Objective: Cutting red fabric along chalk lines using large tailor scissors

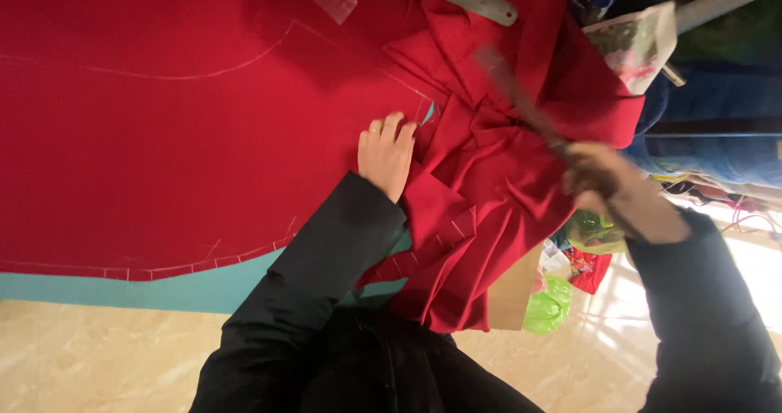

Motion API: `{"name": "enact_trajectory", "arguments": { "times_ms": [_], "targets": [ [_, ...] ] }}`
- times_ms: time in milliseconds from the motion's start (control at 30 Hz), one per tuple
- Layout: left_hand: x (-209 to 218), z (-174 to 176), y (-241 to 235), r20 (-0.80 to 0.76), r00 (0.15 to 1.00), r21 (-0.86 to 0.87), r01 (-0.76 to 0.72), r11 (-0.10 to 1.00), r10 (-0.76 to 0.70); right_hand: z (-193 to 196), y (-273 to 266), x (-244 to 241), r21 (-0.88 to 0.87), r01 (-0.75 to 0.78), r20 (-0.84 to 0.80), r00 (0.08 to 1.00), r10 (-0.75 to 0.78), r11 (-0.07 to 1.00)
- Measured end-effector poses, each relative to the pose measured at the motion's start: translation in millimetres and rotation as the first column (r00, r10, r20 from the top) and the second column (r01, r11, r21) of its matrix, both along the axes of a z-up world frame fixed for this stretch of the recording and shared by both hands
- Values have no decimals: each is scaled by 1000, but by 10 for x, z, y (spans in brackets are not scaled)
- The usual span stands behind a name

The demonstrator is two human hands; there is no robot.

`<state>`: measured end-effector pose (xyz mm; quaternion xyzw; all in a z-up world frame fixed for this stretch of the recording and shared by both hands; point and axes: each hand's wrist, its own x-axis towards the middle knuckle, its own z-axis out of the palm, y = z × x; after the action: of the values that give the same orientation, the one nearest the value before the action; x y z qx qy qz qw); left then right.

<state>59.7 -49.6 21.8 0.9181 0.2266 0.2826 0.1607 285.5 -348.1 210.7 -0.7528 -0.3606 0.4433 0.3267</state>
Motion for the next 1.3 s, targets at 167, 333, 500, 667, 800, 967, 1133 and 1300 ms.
{"name": "enact_trajectory", "arguments": {
  "times_ms": [167, 333, 500, 667, 800, 967, 1133, 1300],
  "targets": [
    [190, -74, -3, -59, 993, 64, -98, 993, 102, 264, 732, -342, -457, -149, -94, 988, 118, 877],
    [212, 33, 35, -147, 988, 10, -55, 998, 56, 156, 700, -69, -472, -284, -159, 958, 237, 834],
    [325, -30, 30, -22, 995, 176, -97, 980, 102, 386, 746, -73, -447, -106, -355, 933, -67, 888],
    [378, -14, 45, 6, 995, 230, -94, 969, 95, 528, 761, -144, -441, 81, -327, 913, -245, 894],
    [414, -79, 35, -13, 998, 216, -56, 975, 60, 71, 224, 369, -404, 89, -511, 803, -305, 910],
    [435, -39, 89, 39, 996, 236, -88, 968, 82, 441, 748, 209, -580, -60, -298, 944, -143, 813],
    [439, 9, 134, 112, 992, 170, -76, 983, 57, 382, 932, 194, -537, -71, -415, 890, -190, 840],
    [395, 56, 154, 148, 989, 47, -29, 998, 22, 115, 944, 341, -437, -277, -459, 887, 52, 856]
  ]
}}
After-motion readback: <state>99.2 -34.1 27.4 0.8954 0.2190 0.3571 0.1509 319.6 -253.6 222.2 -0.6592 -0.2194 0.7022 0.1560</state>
